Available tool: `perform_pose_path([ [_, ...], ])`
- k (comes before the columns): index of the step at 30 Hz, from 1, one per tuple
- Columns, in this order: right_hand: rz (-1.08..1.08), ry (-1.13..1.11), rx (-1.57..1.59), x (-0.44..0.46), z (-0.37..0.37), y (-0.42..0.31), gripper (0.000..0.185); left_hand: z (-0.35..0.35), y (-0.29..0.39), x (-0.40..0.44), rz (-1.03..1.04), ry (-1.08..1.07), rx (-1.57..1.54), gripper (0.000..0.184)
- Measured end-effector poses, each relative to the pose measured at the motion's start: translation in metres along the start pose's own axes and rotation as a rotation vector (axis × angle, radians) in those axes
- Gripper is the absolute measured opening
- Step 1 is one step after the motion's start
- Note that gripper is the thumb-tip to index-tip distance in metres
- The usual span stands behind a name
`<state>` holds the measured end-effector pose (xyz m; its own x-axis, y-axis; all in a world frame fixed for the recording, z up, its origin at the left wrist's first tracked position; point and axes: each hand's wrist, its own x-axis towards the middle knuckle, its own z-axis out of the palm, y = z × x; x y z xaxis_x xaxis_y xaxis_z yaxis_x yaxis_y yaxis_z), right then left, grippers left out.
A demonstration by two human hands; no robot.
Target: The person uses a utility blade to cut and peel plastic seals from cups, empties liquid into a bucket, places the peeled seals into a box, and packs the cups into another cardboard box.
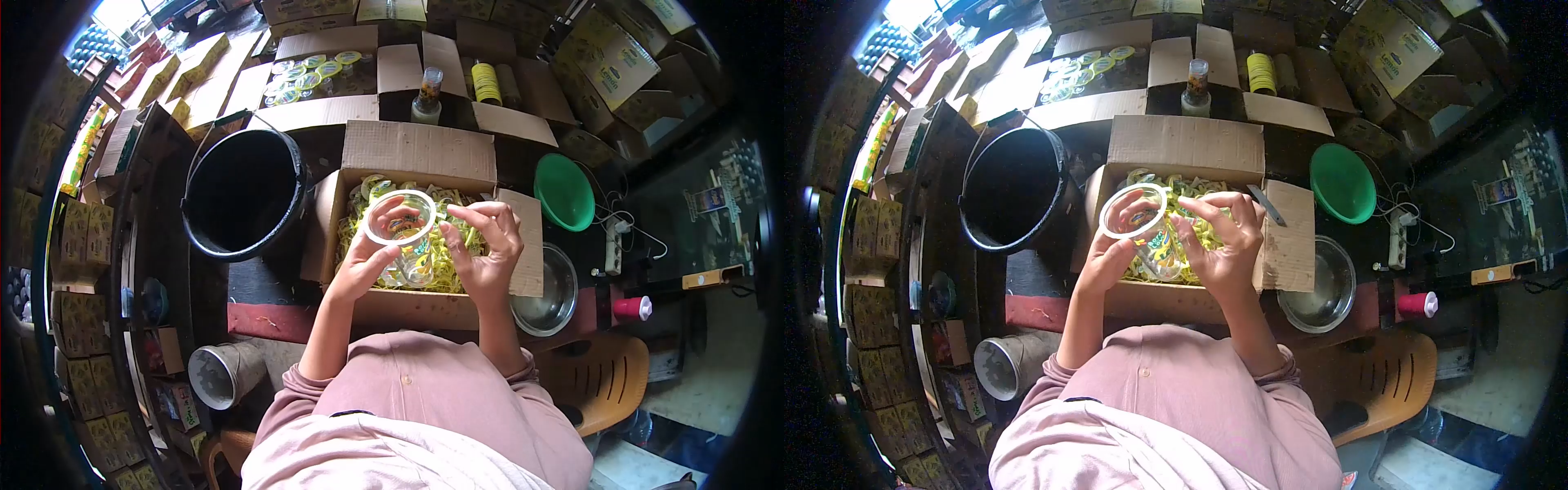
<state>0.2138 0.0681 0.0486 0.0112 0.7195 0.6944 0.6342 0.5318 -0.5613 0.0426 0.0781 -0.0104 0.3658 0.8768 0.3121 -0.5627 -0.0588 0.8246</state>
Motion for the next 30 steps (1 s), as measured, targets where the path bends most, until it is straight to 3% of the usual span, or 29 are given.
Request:
perform_pose_path([
  [7,-0.154,-0.004,-0.1,0.0,0.002,0.001,0.016,0.003,0.006,-0.001,-0.013,-0.008,0.004,0.062],
  [16,-0.2,-0.025,-0.22,0.002,0.003,0.001,0.014,0.002,0.011,-0.002,-0.04,-0.046,0.027,0.064],
  [23,-0.05,0.0,-0.272,-0.004,0.005,0.029,0.011,0.001,0.013,-0.003,-0.047,-0.045,0.025,0.063],
  [26,-0.037,-0.074,-0.184,-0.004,0.005,0.032,0.008,-0.001,0.012,-0.003,-0.03,-0.028,0.036,0.063],
  [30,0.067,-0.235,-0.301,-0.021,0.026,0.053,0.018,-0.005,0.006,-0.004,0.005,0.0,0.06,0.061],
])
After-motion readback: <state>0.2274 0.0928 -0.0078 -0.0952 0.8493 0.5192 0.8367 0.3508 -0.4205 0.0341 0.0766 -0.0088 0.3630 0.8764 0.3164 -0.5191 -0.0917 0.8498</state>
